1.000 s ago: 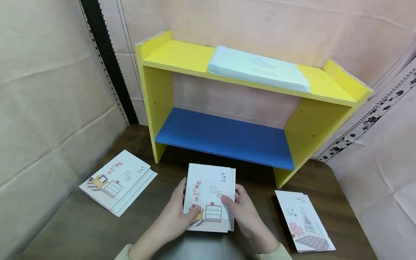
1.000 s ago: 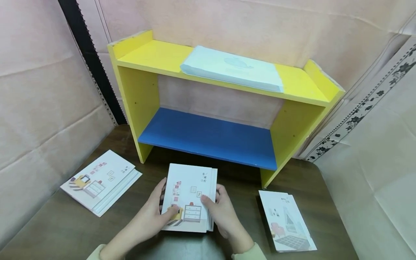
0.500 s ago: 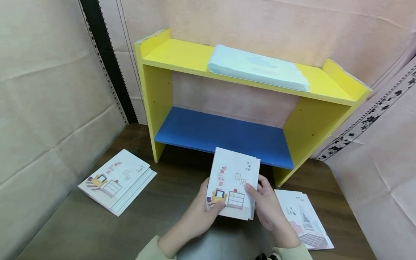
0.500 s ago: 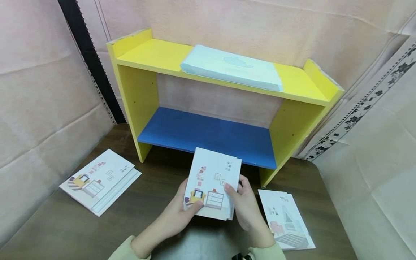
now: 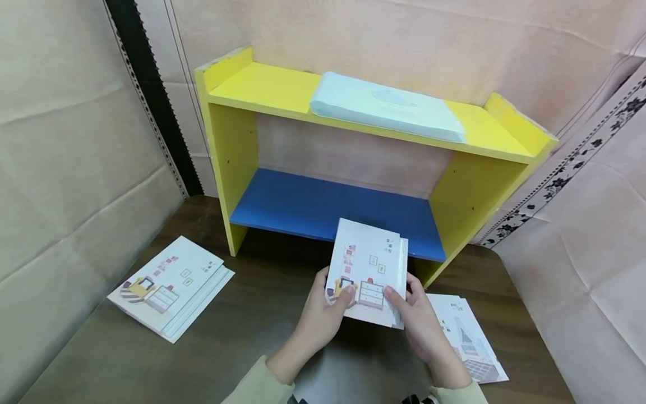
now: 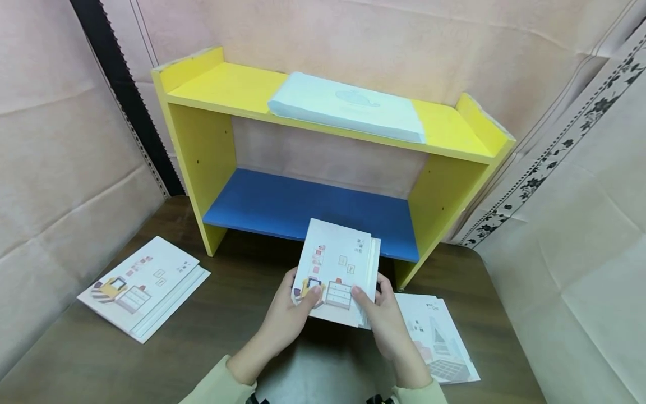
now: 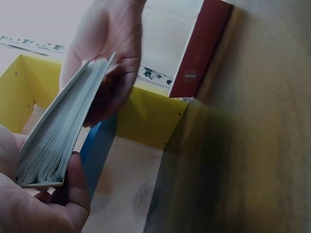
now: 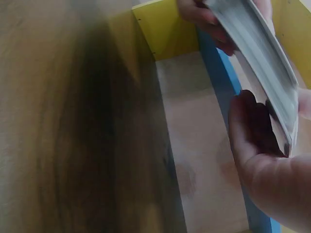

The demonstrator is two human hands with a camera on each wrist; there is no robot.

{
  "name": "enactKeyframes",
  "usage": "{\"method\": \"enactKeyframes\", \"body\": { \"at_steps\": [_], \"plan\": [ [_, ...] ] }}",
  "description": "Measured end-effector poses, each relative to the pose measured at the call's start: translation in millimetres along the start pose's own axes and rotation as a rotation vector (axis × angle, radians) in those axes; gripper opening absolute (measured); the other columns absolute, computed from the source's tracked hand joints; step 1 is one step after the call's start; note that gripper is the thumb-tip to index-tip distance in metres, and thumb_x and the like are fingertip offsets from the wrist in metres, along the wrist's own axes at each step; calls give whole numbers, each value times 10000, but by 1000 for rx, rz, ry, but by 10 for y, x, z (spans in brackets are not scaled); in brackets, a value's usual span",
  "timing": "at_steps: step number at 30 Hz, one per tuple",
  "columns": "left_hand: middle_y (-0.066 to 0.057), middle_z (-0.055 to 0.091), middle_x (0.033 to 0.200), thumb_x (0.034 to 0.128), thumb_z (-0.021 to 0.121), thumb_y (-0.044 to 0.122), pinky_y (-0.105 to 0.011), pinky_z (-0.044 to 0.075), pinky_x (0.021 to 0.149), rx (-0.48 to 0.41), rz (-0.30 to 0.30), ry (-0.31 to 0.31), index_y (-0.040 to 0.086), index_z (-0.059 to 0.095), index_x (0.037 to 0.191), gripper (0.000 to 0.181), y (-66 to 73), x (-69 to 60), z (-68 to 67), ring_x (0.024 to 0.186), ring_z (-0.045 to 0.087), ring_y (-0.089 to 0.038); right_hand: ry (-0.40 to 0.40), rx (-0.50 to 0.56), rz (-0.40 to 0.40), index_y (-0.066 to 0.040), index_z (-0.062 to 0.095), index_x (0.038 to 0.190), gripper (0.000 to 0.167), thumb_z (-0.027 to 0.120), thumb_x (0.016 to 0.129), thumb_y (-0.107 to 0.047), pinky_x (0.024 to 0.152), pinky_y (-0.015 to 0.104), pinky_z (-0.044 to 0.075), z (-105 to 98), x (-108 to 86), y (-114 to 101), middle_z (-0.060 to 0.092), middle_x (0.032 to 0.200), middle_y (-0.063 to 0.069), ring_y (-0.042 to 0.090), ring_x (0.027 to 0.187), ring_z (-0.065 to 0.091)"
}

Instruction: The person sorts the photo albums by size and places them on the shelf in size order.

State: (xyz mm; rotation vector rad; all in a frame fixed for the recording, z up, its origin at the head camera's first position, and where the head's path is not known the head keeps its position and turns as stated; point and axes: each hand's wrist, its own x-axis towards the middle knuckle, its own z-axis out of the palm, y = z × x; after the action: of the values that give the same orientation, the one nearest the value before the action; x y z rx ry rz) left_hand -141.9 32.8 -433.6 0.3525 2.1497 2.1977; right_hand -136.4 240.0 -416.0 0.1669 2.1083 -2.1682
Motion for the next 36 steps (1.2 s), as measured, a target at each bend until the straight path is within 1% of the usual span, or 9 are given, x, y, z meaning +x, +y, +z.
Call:
{"method": "enactKeyframes", "body": {
  "at_steps": [4,9,13,18,21,26,31,33,36],
  "plan": [
    [-24,586,1132,979,575,343,-356,484,865,5,23,17,124,302,1456,592,18,81,-17,986,597,-139,-28,-5,-9,-197,274,1409,627,671,925,-240,837,381,541,29,-23,52,607,1262,151,312,1025,652],
    [-43,573,1151,995,541,342,-380,466,888,31,10,-3,82,271,1460,597,44,151,-85,1005,584,-148,-83,14,-46,-119,279,1364,581,664,929,-154,825,429,544,68,-30,126,632,1171,228,438,987,633],
    [-22,562,1190,995,540,345,-375,479,876,35,-34,-90,119,224,1492,631,75,168,-157,1005,584,-153,-60,45,-64,-106,272,1367,585,660,930,-133,822,412,546,78,-20,159,637,1145,236,427,954,642],
    [-41,584,1138,960,618,278,-384,556,735,16,-78,-248,265,226,1514,679,169,157,-274,863,639,-248,12,88,-65,-95,234,1404,627,651,937,-133,819,395,548,48,-20,155,611,1182,225,305,915,670],
    [-70,587,1122,946,644,231,-388,568,703,-6,-97,-304,300,210,1520,722,211,159,-305,820,654,-289,47,112,-65,-94,228,1409,629,646,941,-138,817,392,549,18,-22,148,602,1193,202,266,906,672],
    [-89,582,1142,953,636,238,-372,569,726,-68,-117,-281,257,229,1522,700,241,176,-223,859,659,-336,83,132,-81,-96,221,1396,595,620,960,-159,808,370,553,-57,-34,122,621,1151,138,228,867,672],
    [-97,596,1114,981,588,259,-352,565,751,-119,-121,-244,188,286,1506,609,254,236,-68,840,666,-290,119,154,-84,-105,212,1387,561,588,981,-197,796,329,554,-148,-62,55,665,1048,50,184,822,666],
    [-99,602,1104,992,567,263,-350,563,761,-139,-123,-237,157,310,1493,574,260,262,5,823,668,-241,125,169,-90,-101,202,1390,561,577,987,-211,796,320,553,-191,-66,35,673,1019,40,177,820,666],
    [-100,612,1086,1005,538,283,-348,560,775,-175,-129,-232,124,329,1480,542,270,302,94,838,667,-239,130,187,-108,-96,196,1398,564,567,992,-221,799,318,552,-255,-64,31,673,1013,50,175,830,669]
  ]
}}
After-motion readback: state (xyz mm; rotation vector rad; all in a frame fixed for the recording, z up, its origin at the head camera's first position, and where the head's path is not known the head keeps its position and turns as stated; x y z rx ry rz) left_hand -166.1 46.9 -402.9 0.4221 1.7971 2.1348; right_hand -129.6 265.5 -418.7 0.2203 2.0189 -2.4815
